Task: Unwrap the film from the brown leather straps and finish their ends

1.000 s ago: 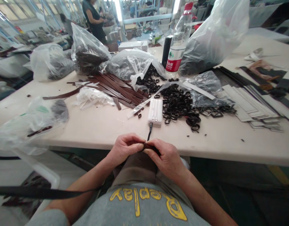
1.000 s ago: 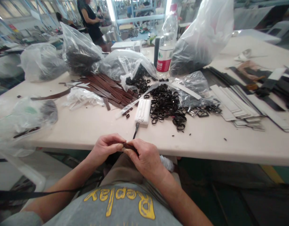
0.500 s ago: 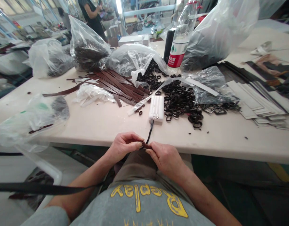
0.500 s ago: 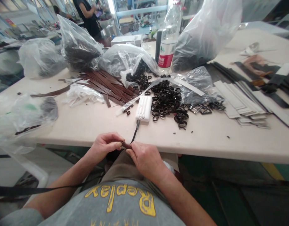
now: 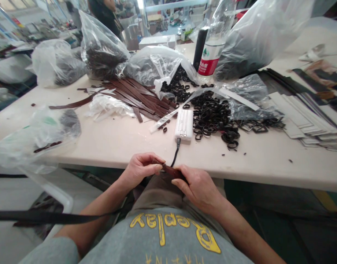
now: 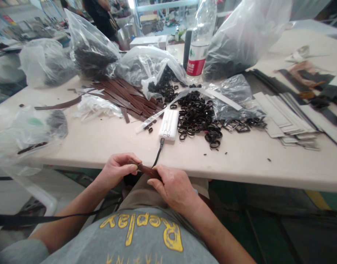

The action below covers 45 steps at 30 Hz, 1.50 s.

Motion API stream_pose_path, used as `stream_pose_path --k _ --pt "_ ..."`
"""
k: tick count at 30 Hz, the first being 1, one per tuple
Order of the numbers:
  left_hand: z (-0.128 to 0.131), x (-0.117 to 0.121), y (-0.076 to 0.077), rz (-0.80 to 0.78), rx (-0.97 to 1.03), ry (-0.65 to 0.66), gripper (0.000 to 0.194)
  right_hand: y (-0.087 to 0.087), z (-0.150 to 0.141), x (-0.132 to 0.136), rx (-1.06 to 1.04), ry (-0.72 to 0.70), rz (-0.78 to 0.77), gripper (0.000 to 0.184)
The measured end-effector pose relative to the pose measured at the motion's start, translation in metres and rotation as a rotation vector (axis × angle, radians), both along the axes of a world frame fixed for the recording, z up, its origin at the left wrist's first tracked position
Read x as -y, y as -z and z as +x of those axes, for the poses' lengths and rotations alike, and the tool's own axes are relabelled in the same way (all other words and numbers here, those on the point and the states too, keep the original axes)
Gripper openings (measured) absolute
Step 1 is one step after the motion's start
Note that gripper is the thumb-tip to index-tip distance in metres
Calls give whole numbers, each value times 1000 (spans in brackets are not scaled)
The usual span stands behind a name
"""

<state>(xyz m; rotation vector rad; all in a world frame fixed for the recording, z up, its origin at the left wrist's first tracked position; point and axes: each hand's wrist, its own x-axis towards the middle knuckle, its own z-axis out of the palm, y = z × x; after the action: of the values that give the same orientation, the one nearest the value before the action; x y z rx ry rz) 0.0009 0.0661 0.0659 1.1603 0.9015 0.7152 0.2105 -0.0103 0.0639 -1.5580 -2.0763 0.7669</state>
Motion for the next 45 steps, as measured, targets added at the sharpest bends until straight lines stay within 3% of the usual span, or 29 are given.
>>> stream_pose_path --k 10,16,20,23,27,34,40,45 --pt "0 0 -1 -28 1 6 18 12 1 12 147 -6 82 13" --pt "12 12 -2 -136 18 159 24 15 -10 7 38 -80 137 26" --pt "12 14 2 -129 44 108 26 8 -13 2 -60 -78 74 19" --pt "5 7 3 -78 36 51 25 0 -6 2 -45 -58 -30 10" --pt "-2 2 4 -26 30 2 25 0 -1 6 -4 -41 -103 11" --pt "4 9 6 -120 -21 13 23 16 -8 10 128 21 -39 22" --pt "14 19 18 -124 33 80 26 19 -18 9 215 4 63 21" --pt "16 23 26 -81 98 51 26 18 -19 7 224 38 50 19"
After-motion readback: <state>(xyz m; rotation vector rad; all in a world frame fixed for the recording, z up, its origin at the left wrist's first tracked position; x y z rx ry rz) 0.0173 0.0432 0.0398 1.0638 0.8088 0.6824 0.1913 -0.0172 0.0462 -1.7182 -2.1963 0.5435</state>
